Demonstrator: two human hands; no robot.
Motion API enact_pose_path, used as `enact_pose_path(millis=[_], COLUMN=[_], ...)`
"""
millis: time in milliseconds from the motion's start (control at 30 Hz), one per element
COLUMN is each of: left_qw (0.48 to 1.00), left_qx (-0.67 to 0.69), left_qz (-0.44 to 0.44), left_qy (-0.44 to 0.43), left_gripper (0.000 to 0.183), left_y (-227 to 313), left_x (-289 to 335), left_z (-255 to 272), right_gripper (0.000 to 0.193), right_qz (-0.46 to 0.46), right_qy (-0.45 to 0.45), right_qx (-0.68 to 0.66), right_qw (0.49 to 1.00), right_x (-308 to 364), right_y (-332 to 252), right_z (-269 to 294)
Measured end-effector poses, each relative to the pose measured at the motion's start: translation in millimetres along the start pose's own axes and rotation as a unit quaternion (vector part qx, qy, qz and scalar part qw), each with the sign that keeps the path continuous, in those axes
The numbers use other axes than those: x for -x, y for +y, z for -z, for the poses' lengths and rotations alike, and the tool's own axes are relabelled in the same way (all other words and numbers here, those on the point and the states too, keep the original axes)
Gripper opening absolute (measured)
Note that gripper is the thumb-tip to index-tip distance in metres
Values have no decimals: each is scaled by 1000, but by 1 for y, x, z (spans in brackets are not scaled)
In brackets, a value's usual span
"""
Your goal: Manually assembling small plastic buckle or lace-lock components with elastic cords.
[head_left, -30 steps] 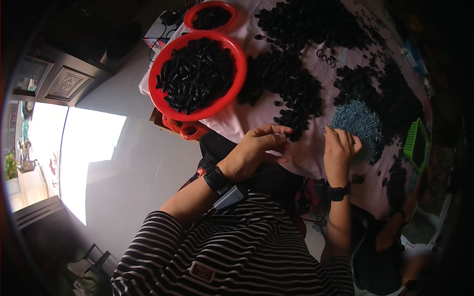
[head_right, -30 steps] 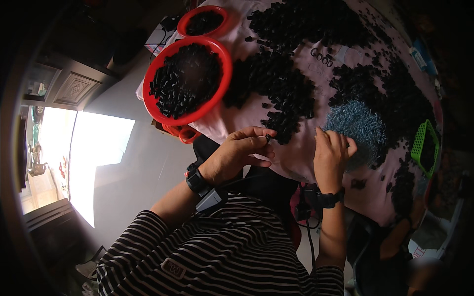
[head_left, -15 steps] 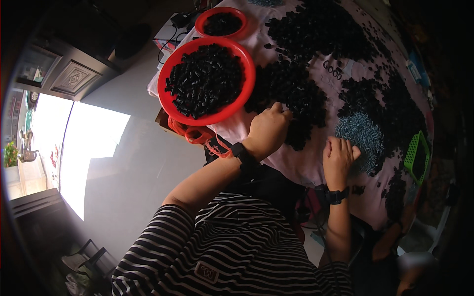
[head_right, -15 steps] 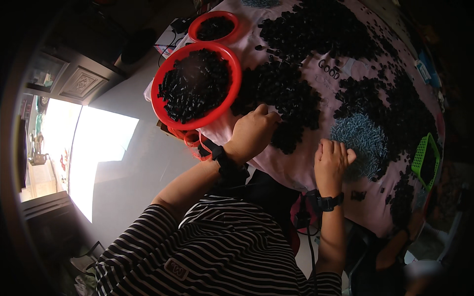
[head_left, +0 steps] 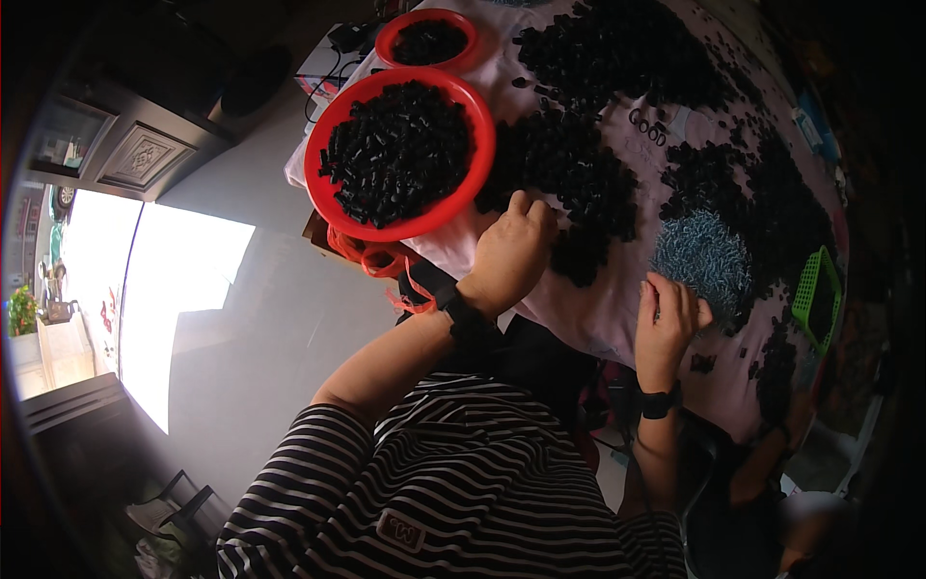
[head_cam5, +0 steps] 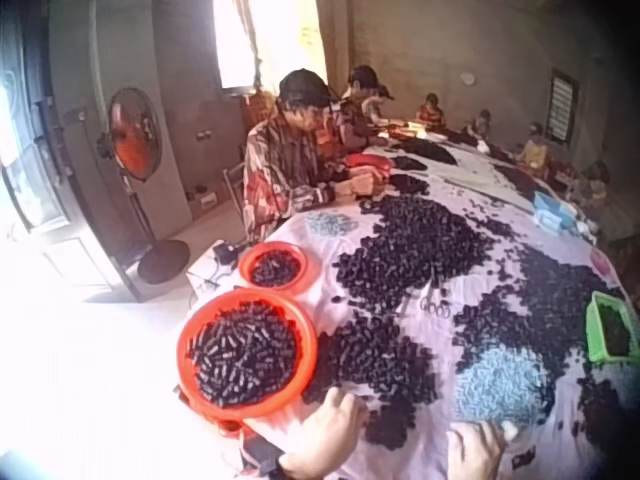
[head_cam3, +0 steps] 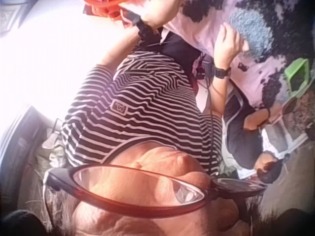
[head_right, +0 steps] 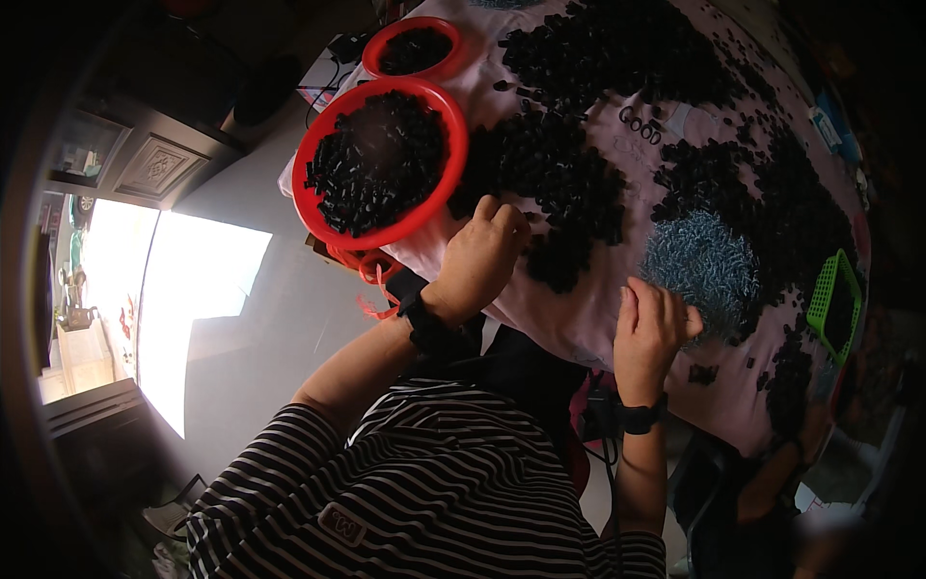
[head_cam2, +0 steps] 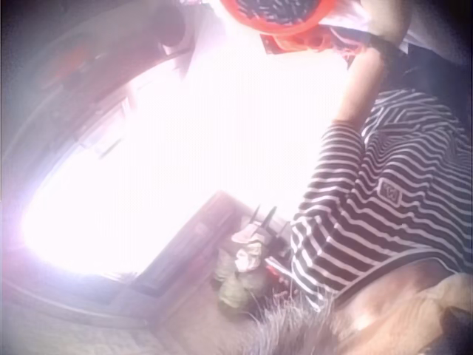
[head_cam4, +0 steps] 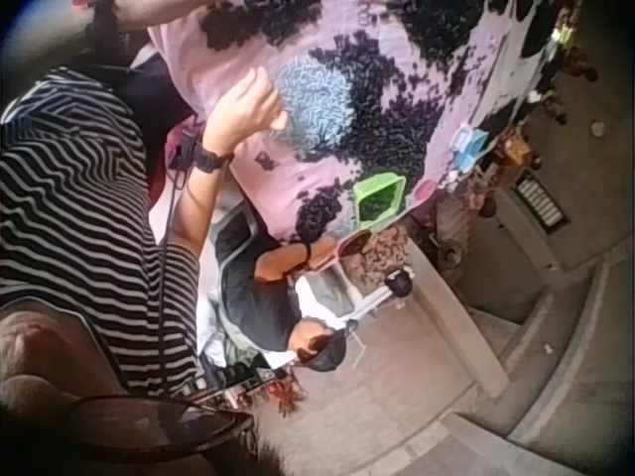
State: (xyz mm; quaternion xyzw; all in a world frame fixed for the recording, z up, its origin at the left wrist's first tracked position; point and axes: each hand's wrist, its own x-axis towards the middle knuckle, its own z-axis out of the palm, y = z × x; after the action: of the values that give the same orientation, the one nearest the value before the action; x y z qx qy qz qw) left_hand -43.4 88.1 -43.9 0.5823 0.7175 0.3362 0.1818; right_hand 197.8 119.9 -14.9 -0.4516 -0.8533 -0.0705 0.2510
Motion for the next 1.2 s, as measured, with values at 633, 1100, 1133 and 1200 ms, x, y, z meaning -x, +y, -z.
enact_pose_path(millis=[633,1100,1133,1200], left_qw=[913,733,733,740], left_qx=[337,598,598,590], left_qz=[93,147,148,144], left_qy=[-209,-289,-289,-290], left_gripper=[22,31,31,31], left_y=[9,28,28,29], left_x=[11,59,60,61], left_z=[22,15,15,15], right_gripper=[18,13,13,14], right_qz=[-33,-72,-72,-70], right_qy=[-16,-51,-51,-63], right_qx=[-136,-322,-322,-317], right_qw=[990,943,943,944], right_x=[8,-1,-1,-1], right_y=[-14,-60,-60,-61], right_z=[21,44,45,47])
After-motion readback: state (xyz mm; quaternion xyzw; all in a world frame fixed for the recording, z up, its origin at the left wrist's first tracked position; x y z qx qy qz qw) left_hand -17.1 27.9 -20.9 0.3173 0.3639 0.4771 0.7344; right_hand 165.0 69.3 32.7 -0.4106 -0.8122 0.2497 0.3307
